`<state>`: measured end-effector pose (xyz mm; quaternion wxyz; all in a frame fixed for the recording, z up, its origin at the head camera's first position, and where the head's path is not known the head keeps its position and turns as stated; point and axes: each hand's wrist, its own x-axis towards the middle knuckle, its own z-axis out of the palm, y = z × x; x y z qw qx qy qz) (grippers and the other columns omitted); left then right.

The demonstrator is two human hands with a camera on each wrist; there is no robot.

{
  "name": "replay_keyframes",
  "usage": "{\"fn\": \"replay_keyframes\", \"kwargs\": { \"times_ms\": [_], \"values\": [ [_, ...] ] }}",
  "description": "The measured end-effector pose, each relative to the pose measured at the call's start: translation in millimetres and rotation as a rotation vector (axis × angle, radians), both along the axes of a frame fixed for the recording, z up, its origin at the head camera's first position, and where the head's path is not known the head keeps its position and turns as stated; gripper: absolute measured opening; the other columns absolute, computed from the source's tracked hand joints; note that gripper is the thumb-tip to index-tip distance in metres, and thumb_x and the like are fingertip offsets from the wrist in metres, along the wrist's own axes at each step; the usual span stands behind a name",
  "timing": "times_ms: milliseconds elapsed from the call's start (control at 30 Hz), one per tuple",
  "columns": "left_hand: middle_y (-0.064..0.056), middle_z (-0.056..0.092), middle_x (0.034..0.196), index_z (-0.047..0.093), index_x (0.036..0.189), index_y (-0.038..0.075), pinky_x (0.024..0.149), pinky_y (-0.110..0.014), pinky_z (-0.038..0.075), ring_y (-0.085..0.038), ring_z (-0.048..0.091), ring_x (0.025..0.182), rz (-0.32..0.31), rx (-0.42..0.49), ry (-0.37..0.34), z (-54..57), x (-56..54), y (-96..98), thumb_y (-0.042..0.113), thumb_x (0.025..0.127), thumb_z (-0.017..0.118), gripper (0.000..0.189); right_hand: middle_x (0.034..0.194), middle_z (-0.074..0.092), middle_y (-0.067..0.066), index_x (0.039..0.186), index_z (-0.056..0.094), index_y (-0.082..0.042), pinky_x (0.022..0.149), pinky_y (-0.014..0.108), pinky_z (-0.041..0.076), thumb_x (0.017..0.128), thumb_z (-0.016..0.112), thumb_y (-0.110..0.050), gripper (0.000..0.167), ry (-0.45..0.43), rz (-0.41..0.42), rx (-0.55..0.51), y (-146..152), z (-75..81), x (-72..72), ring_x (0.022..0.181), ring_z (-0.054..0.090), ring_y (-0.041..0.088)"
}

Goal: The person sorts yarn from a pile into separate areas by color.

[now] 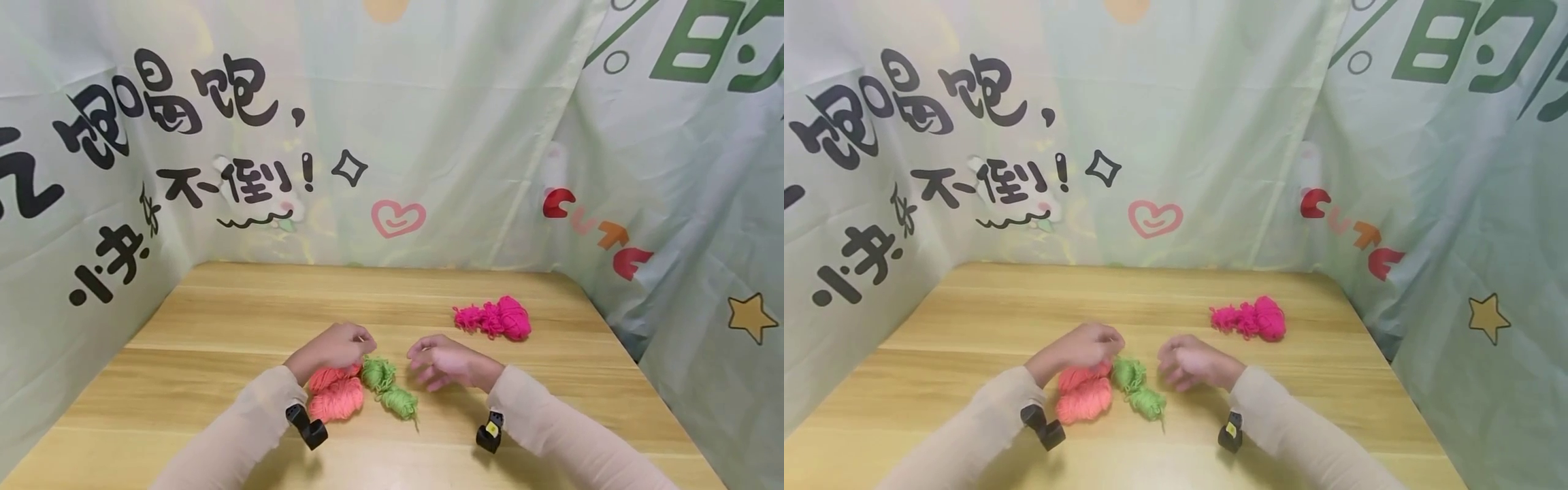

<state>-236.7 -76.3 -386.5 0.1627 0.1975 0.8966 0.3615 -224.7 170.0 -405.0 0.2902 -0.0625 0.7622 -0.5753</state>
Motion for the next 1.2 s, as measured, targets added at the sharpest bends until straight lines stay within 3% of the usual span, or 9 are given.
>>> {"fn": "replay_keyframes", "kwargs": {
  "times_ms": [133, 300, 533, 833, 1200],
  "values": [
    [-0.010, 0.068, 0.105, 0.064, 0.118, 0.002, 0.081, -0.039, 0.052, -0.024, 0.065, 0.095, -0.053, -0.094, 0.034, -3.1, 1.6, 3.2, 0.023, 0.094, 0.064, 0.032, 0.104, 0.063, 0.016, 0.116, 0.053, 0.005, 0.071, 0.043, 0.055, 0.093, 0.058, -0.013, 0.030, 0.002, 0.036, 0.016, -5, -7.6, 7.3, 0.085, 0.064, 0.029],
    [-0.014, 0.067, 0.111, 0.061, 0.122, 0.001, 0.079, -0.039, 0.053, -0.031, 0.063, 0.103, -0.073, -0.172, 0.002, -5.8, 6.0, 5.4, 0.018, 0.089, 0.072, 0.039, 0.097, 0.064, 0.013, 0.110, 0.057, 0.002, 0.061, 0.036, 0.054, 0.090, 0.060, -0.011, 0.024, -0.005, 0.077, 0.043, -12, -17.7, 16.1, 0.075, 0.061, 0.023],
    [-0.015, 0.067, 0.109, 0.063, 0.120, 0.000, 0.068, -0.032, 0.053, -0.025, 0.065, 0.095, -0.079, -0.230, 0.024, -4.9, 4.7, 11.2, 0.012, 0.080, 0.080, 0.045, 0.092, 0.063, 0.011, 0.104, 0.059, -0.002, 0.057, 0.034, 0.052, 0.089, 0.061, -0.010, 0.018, 0.010, 0.087, 0.092, -16, -19.7, 17.9, 0.071, 0.059, 0.021],
    [-0.009, 0.070, 0.102, 0.069, 0.110, 0.006, 0.083, -0.037, 0.053, -0.027, 0.064, 0.098, -0.104, -0.328, 0.117, 1.6, -1.1, 19.5, 0.006, 0.070, 0.086, 0.044, 0.084, 0.059, 0.010, 0.101, 0.060, -0.004, 0.055, 0.033, 0.054, 0.089, 0.068, -0.012, 0.017, 0.070, 0.109, 0.157, -22, -12.7, 12.3, 0.068, 0.056, 0.020],
    [-0.003, 0.066, 0.092, 0.072, 0.102, 0.008, 0.076, -0.035, 0.053, -0.022, 0.060, 0.090, -0.117, -0.393, 0.159, 0.0, 1.8, 27.3, 0.004, 0.067, 0.086, 0.038, 0.082, 0.061, 0.006, 0.101, 0.061, -0.003, 0.053, 0.031, 0.052, 0.084, 0.075, -0.013, 0.024, 0.099, 0.112, 0.201, -28, -13.2, 16.6, 0.066, 0.055, 0.017]
  ]
}}
